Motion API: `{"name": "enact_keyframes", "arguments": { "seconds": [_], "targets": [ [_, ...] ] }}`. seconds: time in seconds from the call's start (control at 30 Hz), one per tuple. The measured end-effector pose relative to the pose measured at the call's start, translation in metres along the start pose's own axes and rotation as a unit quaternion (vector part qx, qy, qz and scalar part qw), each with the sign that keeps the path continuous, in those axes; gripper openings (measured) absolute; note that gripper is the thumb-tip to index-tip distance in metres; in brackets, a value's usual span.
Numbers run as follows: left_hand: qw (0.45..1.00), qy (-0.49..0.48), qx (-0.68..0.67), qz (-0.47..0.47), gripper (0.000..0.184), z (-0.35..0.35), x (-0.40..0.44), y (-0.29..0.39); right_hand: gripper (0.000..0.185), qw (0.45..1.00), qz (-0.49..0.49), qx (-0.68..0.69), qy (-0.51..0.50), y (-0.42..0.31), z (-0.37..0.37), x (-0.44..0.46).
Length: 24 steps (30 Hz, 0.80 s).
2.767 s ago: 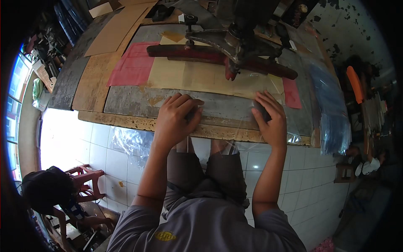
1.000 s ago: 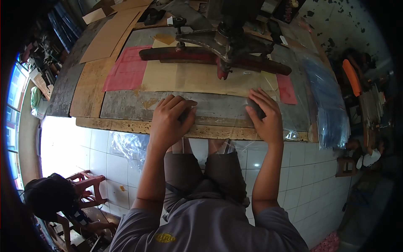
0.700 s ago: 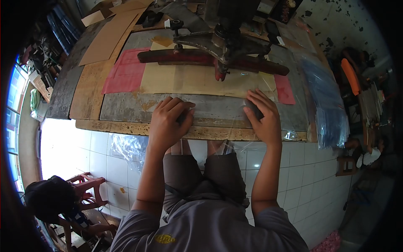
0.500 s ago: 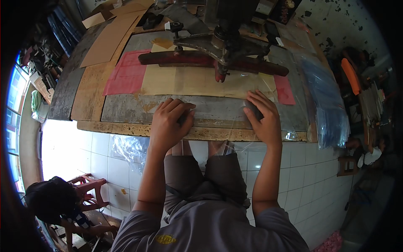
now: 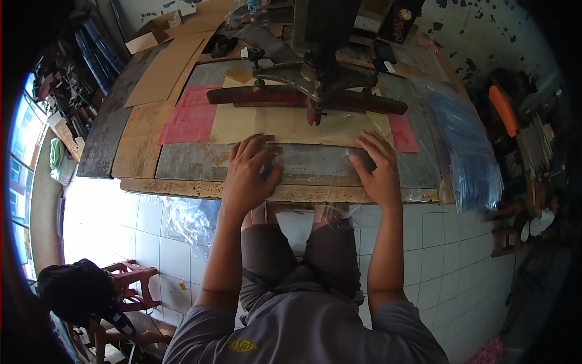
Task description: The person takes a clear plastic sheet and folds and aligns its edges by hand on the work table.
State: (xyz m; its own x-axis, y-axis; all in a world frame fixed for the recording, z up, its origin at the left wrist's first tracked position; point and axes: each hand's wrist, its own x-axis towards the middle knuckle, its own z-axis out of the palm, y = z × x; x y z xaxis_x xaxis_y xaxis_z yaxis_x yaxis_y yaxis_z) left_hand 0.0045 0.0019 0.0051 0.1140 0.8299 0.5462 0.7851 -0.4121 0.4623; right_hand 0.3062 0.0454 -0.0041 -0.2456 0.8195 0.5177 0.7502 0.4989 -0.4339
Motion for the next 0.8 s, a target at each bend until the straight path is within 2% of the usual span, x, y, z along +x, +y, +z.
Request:
{"name": "enact_keyframes", "arguments": {
  "seconds": [0.17, 0.37, 0.57, 0.67, 0.7, 0.8],
  "targets": [
    [1.000, -0.015, -0.015, -0.010, 0.029, 0.001, -0.002, -0.002, 0.049, 0.995, 0.064, -0.047, 0.061, 0.006, 0.004, -0.001],
    [1.000, -0.014, -0.021, 0.007, 0.029, 0.003, -0.007, -0.008, 0.058, 0.994, 0.108, 0.007, 0.012, 0.026, 0.008, -0.002],
    [1.000, -0.007, -0.019, 0.002, 0.029, 0.002, -0.008, -0.006, 0.058, 0.963, 0.189, 0.159, -0.105, 0.024, -0.029, 0.023],
    [1.000, -0.005, -0.019, -0.003, 0.028, 0.003, -0.009, -0.007, 0.055, 0.938, 0.190, 0.274, -0.093, 0.029, -0.046, 0.025],
    [1.000, -0.005, -0.019, -0.003, 0.028, 0.003, -0.009, -0.007, 0.052, 0.922, 0.203, 0.321, -0.074, 0.009, -0.062, 0.027],
    [1.000, -0.003, -0.020, -0.001, 0.027, 0.003, -0.010, -0.008, 0.048, 0.904, 0.205, 0.374, -0.037, 0.023, -0.067, 0.027]
  ]
}}
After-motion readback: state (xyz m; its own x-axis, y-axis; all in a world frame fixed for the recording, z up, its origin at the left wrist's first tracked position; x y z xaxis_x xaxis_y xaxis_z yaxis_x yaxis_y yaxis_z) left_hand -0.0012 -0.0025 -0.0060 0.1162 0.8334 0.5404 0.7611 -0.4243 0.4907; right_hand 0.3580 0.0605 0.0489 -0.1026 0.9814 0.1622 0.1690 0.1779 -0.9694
